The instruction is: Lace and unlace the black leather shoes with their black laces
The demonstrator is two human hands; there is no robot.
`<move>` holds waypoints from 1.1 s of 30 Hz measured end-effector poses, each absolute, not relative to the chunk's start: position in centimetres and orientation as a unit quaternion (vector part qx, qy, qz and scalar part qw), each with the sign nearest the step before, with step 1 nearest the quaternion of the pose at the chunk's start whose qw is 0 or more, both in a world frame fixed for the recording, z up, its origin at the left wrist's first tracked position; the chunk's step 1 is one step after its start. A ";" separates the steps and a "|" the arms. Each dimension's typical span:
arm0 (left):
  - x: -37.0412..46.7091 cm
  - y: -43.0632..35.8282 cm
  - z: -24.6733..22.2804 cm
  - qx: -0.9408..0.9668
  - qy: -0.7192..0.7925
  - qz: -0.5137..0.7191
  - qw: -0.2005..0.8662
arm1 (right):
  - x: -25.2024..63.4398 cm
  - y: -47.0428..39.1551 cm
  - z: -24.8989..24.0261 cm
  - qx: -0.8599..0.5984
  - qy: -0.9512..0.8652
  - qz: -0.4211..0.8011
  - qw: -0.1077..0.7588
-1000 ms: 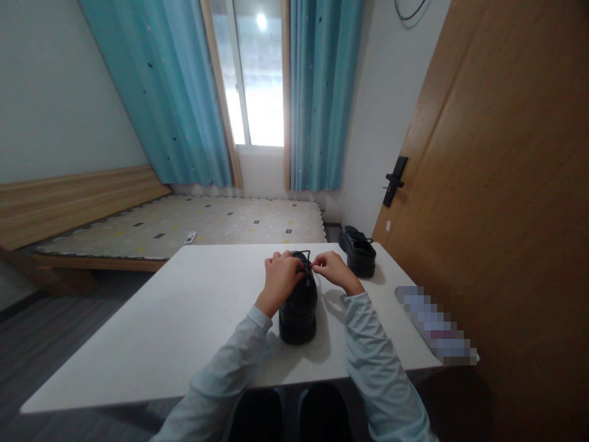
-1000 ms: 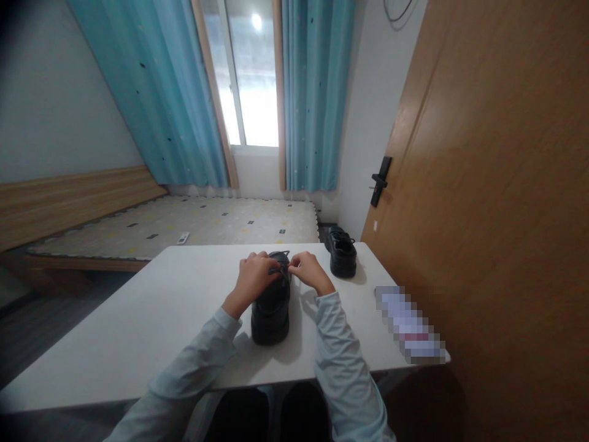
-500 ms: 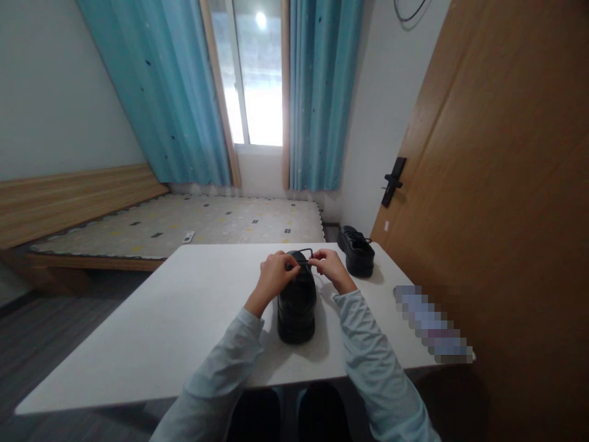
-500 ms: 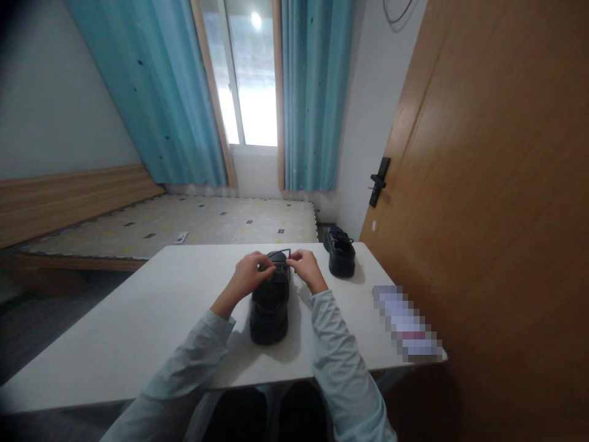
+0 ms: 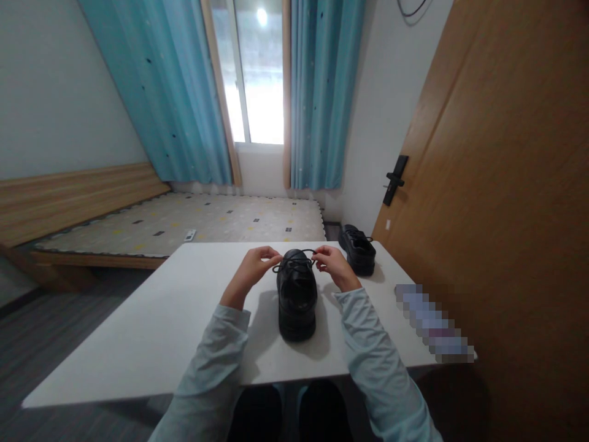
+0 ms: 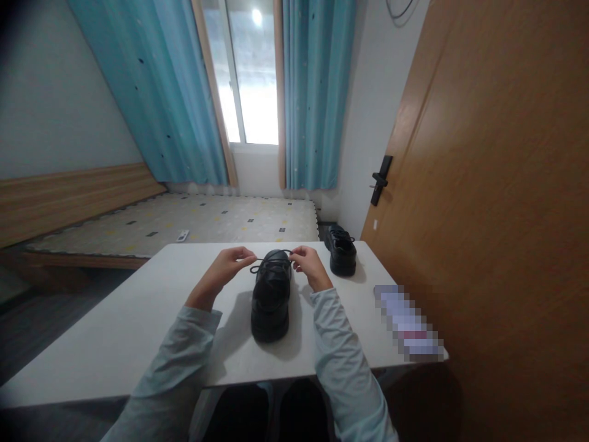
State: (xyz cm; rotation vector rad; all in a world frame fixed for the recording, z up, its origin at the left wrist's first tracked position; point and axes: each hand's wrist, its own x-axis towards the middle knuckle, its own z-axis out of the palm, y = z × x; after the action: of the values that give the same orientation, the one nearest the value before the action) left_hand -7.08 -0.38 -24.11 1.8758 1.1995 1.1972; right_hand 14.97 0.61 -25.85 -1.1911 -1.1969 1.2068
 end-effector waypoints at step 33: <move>-4.8 -1.5 -24.0 0.578 0.323 0.592 0.460 | 13.8 0.2 -25.8 -0.416 -0.498 0.556 0.519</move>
State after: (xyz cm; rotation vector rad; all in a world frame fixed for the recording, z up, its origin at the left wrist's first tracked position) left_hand -4.80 -1.48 -23.97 1.4234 0.7940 1.4560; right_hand 13.76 0.23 -25.79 -0.9966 -1.1952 1.3338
